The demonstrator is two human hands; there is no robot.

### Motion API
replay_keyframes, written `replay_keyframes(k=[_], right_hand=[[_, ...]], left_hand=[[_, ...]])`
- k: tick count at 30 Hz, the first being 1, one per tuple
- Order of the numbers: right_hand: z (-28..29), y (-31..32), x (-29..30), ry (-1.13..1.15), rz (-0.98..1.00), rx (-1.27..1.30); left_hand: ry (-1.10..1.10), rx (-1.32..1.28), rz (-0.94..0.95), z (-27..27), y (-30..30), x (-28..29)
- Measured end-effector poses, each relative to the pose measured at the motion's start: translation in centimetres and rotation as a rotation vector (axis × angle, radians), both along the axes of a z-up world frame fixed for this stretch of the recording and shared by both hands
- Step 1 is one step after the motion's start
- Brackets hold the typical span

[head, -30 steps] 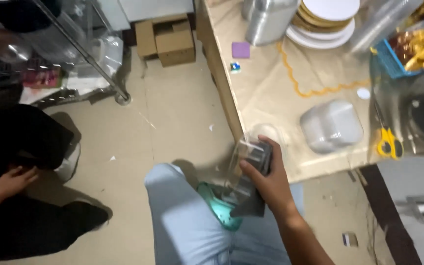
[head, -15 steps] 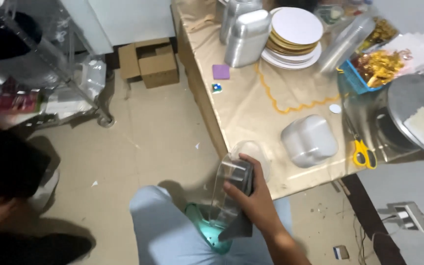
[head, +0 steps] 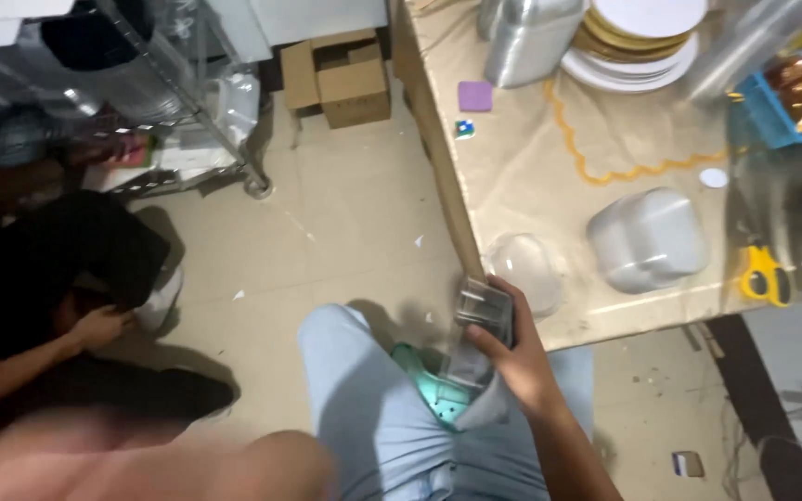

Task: Wiping and cleaning plastic food containers with a cloth.

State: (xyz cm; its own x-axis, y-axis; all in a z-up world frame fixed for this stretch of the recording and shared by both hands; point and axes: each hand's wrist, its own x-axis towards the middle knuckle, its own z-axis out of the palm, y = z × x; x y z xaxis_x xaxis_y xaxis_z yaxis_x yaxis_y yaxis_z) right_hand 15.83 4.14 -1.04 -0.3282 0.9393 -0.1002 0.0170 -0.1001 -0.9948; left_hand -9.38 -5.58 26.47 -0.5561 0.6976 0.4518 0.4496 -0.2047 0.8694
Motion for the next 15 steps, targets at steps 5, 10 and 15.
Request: replay_keyframes(k=[5,10,15], right_hand=[[-3.5,-1.4,-0.1,0.287,0.004,-0.453],[-17.1,-1.4,1.4,0.323,0.114,-0.569],[-24.6,-0.3,3.4,0.615,0.244,-0.914]], left_hand=[[0.028,-0.011,0.052,-25.5,7.3,4.5],[-0.085,-0.703,-0.341,-50.7,4.9,8.1],[-0.516,-0.961,-0.563,-54.9,5.0,8.7]])
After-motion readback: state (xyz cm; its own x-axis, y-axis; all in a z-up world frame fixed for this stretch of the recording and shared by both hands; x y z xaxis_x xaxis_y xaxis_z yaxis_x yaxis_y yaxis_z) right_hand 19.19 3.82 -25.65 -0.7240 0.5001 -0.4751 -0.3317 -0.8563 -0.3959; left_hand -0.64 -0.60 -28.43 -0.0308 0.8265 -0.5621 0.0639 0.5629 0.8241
